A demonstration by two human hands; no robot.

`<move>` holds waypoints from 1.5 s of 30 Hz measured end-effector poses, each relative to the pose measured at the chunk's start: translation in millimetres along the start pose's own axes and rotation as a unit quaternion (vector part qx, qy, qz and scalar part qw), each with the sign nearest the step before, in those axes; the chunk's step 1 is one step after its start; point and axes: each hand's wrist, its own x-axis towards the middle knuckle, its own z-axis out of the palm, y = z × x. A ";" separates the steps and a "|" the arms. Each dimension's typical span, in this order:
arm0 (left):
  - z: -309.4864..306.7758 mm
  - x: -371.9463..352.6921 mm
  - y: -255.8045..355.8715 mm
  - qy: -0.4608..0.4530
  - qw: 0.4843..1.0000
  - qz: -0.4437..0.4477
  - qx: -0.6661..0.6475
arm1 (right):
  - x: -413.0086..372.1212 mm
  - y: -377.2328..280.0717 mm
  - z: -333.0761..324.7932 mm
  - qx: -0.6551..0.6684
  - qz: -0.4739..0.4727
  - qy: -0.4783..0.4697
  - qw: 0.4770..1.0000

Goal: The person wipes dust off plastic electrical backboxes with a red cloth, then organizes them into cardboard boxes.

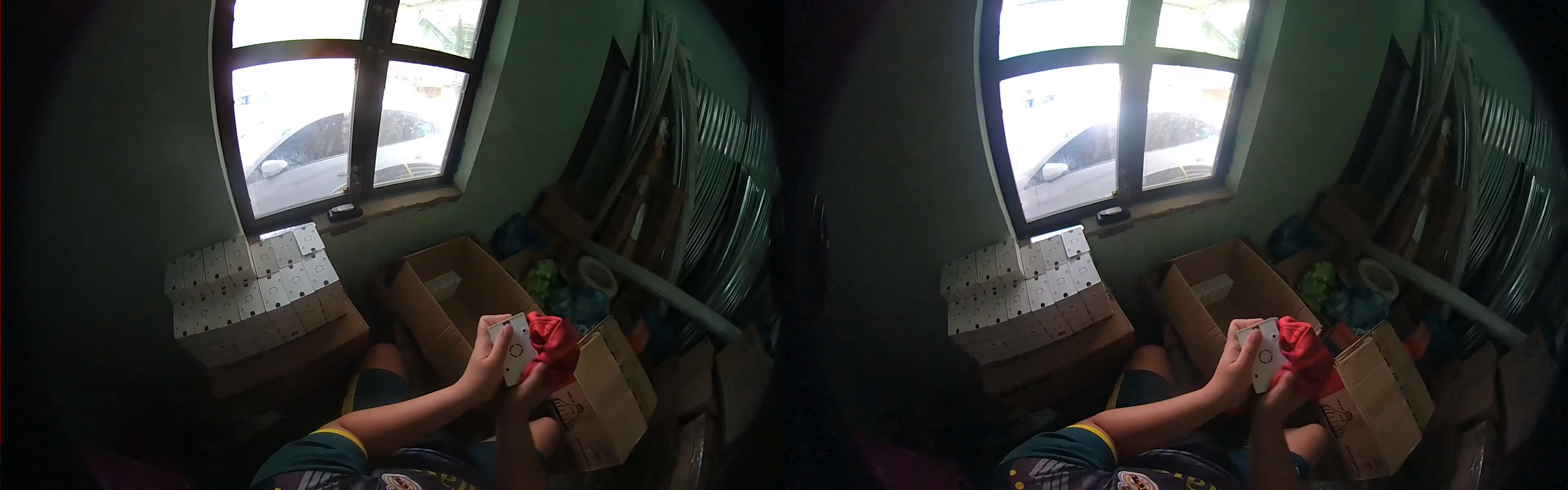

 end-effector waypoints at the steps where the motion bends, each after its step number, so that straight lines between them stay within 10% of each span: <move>1: 2.3 -3.2 8.8 -0.012 1.000 -0.011 0.012 | 15.2 -6.3 -5.9 -0.039 -0.050 -0.013 0.998; 4: 0.8 -1.1 18.5 -0.047 0.996 0.003 0.070 | 31.4 -17.9 -11.3 -0.121 -0.138 -0.055 0.981; 8: -6.2 3.4 39.1 -0.175 0.961 0.009 0.215 | 20.6 -5.8 -26.1 0.221 0.157 -0.128 0.954; 12: -4.2 -0.6 46.9 -0.306 0.897 -0.058 0.314 | 12.7 24.8 -36.2 0.238 0.190 -0.151 0.940; 18: -9.8 15.5 36.3 -0.005 0.987 0.085 0.134 | -14.1 37.0 -31.7 0.029 0.149 -0.153 0.977; 20: -15.6 18.4 48.4 -0.010 0.994 0.021 0.104 | -30.3 13.4 -19.0 -0.055 -0.001 -0.220 0.974; 26: -11.5 -7.6 34.2 -0.131 0.960 -0.010 0.248 | 33.3 -49.8 -10.5 0.135 0.098 -0.046 0.985; 32: -10.3 13.3 55.1 -0.034 0.995 0.052 0.074 | -40.1 -7.5 -2.4 0.128 0.083 -0.143 0.978; 40: -9.9 7.4 44.5 -0.227 0.930 0.004 0.289 | 32.5 -26.5 -27.3 0.252 0.095 -0.133 0.954; 45: -9.6 -1.0 36.3 -0.149 0.963 0.012 0.222 | 43.7 -29.9 -35.2 0.178 0.088 -0.137 0.971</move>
